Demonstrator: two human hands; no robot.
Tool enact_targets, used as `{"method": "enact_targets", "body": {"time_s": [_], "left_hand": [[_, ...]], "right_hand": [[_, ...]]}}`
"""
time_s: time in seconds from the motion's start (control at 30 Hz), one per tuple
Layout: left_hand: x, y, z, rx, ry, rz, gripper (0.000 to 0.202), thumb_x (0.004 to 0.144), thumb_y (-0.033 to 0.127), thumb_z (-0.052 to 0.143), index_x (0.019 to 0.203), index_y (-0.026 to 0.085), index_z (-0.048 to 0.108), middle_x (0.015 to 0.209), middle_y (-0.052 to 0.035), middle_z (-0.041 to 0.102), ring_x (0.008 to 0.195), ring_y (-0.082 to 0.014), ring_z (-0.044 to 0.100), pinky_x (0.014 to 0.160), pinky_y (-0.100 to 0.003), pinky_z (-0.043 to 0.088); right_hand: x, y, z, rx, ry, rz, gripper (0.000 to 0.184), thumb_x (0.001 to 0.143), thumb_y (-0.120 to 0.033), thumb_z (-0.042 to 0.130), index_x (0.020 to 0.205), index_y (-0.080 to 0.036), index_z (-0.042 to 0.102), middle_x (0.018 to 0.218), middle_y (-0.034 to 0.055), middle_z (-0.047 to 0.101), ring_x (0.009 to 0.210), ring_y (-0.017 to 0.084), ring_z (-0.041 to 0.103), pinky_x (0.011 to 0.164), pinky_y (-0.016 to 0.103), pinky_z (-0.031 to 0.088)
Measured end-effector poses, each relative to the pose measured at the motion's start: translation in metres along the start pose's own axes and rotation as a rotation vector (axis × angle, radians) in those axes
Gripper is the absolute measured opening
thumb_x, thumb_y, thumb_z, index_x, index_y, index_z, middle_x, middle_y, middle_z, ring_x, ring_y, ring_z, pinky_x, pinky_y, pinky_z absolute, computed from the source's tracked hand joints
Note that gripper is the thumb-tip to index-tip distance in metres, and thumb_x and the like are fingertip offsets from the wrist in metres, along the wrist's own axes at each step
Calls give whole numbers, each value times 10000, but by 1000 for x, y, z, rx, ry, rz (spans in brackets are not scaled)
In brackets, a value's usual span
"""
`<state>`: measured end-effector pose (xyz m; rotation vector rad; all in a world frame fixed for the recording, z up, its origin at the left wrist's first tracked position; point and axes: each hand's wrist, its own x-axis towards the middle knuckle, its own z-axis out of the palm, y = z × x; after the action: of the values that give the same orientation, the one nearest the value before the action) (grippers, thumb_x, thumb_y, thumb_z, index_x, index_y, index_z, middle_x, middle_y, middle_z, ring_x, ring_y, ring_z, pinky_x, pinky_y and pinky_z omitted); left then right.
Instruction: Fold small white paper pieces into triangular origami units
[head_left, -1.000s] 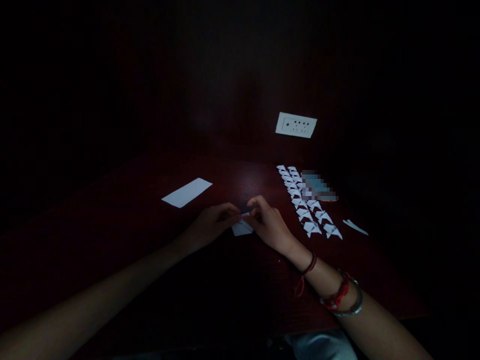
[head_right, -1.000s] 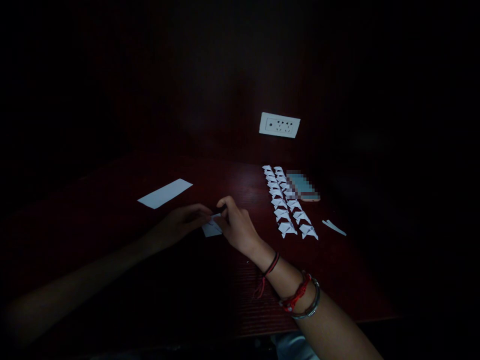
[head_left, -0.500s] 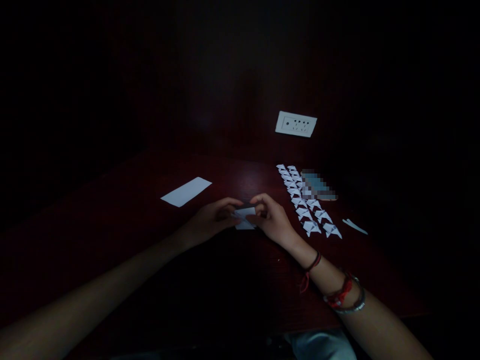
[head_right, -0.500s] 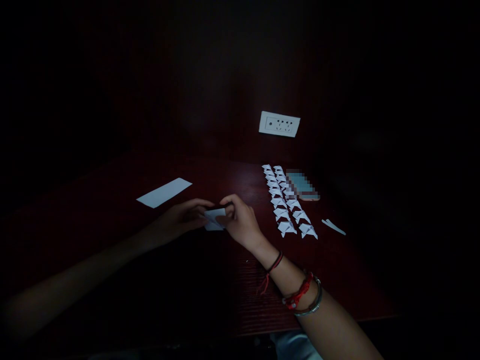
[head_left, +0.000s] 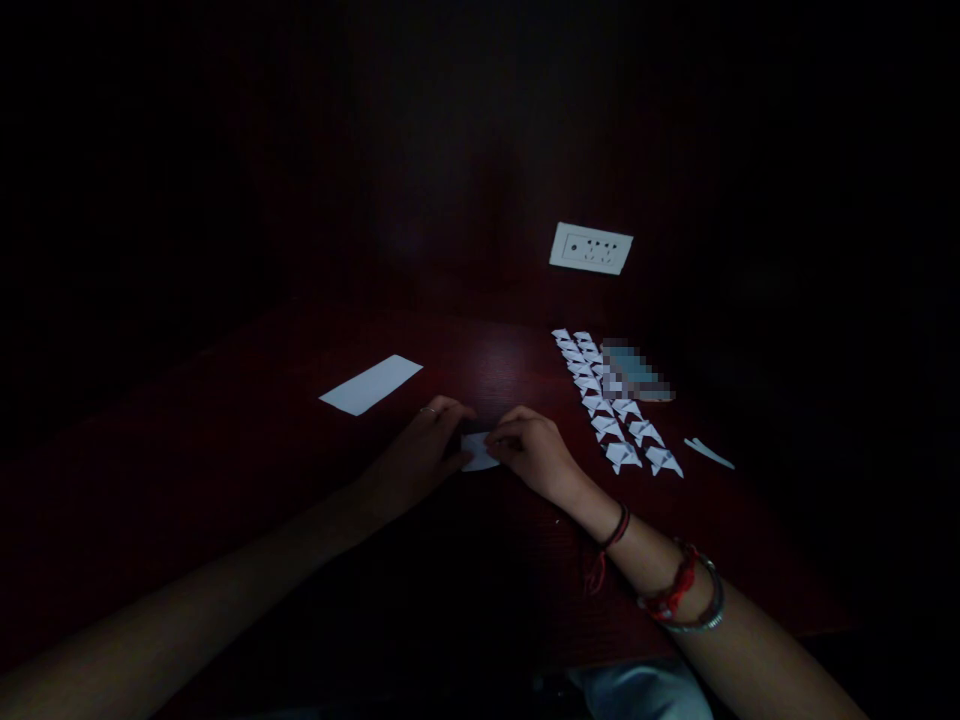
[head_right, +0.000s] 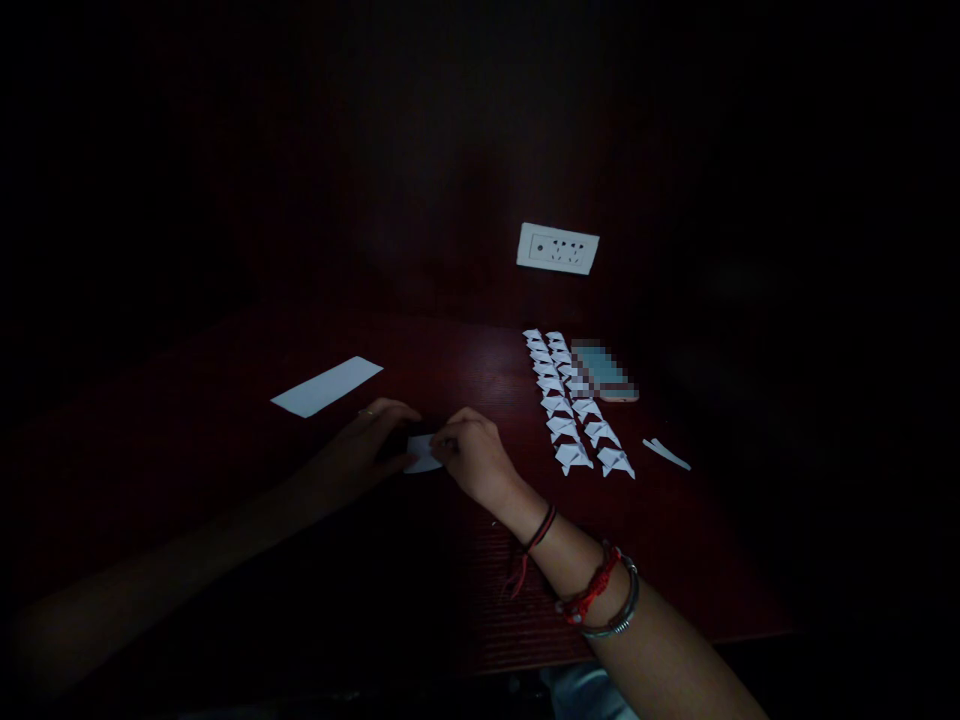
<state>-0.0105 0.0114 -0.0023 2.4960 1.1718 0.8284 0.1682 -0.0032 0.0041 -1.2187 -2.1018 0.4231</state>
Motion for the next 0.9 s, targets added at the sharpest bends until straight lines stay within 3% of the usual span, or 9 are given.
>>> {"method": "enact_targets", "body": {"time_s": [0.1, 0.2, 0.27, 0.5, 0.67, 0.9], "left_hand": [[-3, -5, 2, 77, -79, 103, 228, 790, 180, 441, 1011, 185, 497, 1056, -51, 483, 976, -192, 454, 834, -324, 363], [-6, -14, 3, 106, -189, 182, 246, 830, 183, 381, 1024, 204, 531, 1043, -42, 528, 942, -185, 486, 826, -327, 364], [-7, -18, 3, 141, -200, 217, 265, 825, 194, 394, 1049, 214, 534, 1073, -44, 530, 963, -195, 483, 835, -337, 354], [-13, -20, -1, 246, -238, 272, 364, 822, 165, 388, 1166, 262, 456, 1171, -24, 499, 1043, -201, 450, 852, -354, 338], [-16, -26, -7, 234, -287, 327, 420, 822, 157, 379, 1212, 312, 401, 1265, 27, 414, 1178, -214, 311, 921, -369, 284], [-25, -9, -17, 256, -308, 224, 430, 829, 261, 389, 1251, 326, 337, 1290, 28, 379, 1197, -246, 282, 921, -389, 251]], "right_hand": [[0, 3, -3, -50, -87, -50, 110, 716, -140, 563, 767, -171, 655, 792, 29, 552, 728, 108, 514, 677, 232, 413], [0, 6, -9, -46, -226, -130, 175, 692, -164, 601, 859, -186, 649, 869, 37, 559, 795, 124, 522, 725, 248, 417], [0, 8, -14, -32, -284, -176, 221, 691, -170, 606, 908, -197, 637, 908, 39, 559, 826, 127, 525, 753, 256, 417], [2, 14, -20, -25, -324, -272, 212, 742, -203, 556, 942, -178, 623, 934, 50, 578, 838, 125, 542, 769, 252, 421], [4, 17, -21, -33, -319, -303, 210, 755, -190, 538, 948, -180, 619, 913, 50, 587, 833, 126, 545, 759, 261, 430], [4, 17, -21, -100, -324, -364, 189, 785, -210, 498, 914, -163, 629, 917, 62, 576, 842, 133, 545, 772, 260, 425]]}}
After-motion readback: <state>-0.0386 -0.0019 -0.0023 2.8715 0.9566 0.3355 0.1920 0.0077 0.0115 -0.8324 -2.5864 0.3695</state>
